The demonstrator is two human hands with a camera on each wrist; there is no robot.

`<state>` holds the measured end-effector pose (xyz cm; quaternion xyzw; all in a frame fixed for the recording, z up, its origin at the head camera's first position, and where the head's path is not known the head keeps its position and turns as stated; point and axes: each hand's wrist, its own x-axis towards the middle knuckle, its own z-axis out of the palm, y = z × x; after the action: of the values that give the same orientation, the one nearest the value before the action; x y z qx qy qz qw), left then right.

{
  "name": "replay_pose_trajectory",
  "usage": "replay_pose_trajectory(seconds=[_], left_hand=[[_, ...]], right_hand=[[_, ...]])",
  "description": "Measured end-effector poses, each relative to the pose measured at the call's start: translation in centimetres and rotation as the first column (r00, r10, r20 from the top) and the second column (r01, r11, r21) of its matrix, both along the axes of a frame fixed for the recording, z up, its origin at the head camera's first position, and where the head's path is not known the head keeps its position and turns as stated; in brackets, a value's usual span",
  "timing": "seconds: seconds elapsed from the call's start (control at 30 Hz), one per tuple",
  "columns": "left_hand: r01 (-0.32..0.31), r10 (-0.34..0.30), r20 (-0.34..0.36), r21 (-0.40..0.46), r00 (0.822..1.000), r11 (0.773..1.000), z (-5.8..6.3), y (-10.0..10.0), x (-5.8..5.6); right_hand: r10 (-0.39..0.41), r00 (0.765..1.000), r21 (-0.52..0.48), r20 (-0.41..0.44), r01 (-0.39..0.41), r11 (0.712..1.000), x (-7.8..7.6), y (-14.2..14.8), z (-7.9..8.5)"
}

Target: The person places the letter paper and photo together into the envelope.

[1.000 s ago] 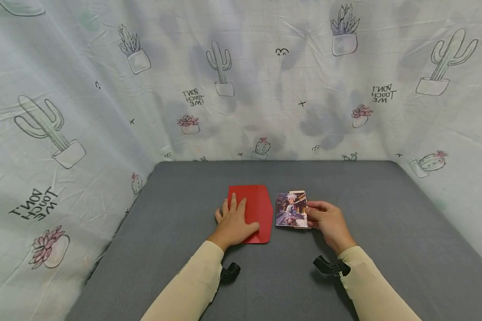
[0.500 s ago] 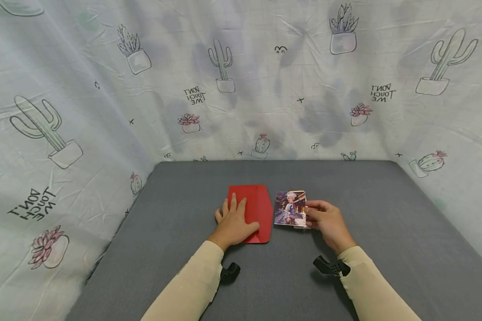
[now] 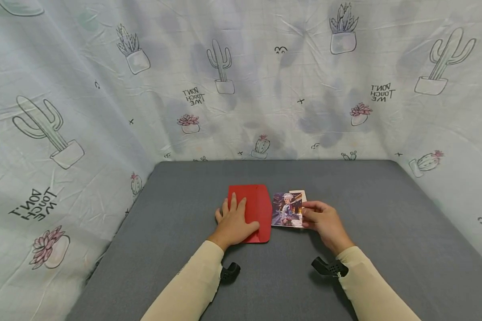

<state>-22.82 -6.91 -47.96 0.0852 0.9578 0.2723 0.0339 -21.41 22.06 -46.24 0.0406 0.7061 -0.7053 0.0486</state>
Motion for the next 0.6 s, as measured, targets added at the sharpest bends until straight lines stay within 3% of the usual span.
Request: replay_pose_trajectory(seconds=[0.6], left_hand=[[-0.016,0.016,0.007,0.018,1.0,1.0,0.52,-0.01,-0.37]], right_hand=[[0.042,0.999,0.012,0.0,-0.042,0.999,-0.42,-0.93,0.9]])
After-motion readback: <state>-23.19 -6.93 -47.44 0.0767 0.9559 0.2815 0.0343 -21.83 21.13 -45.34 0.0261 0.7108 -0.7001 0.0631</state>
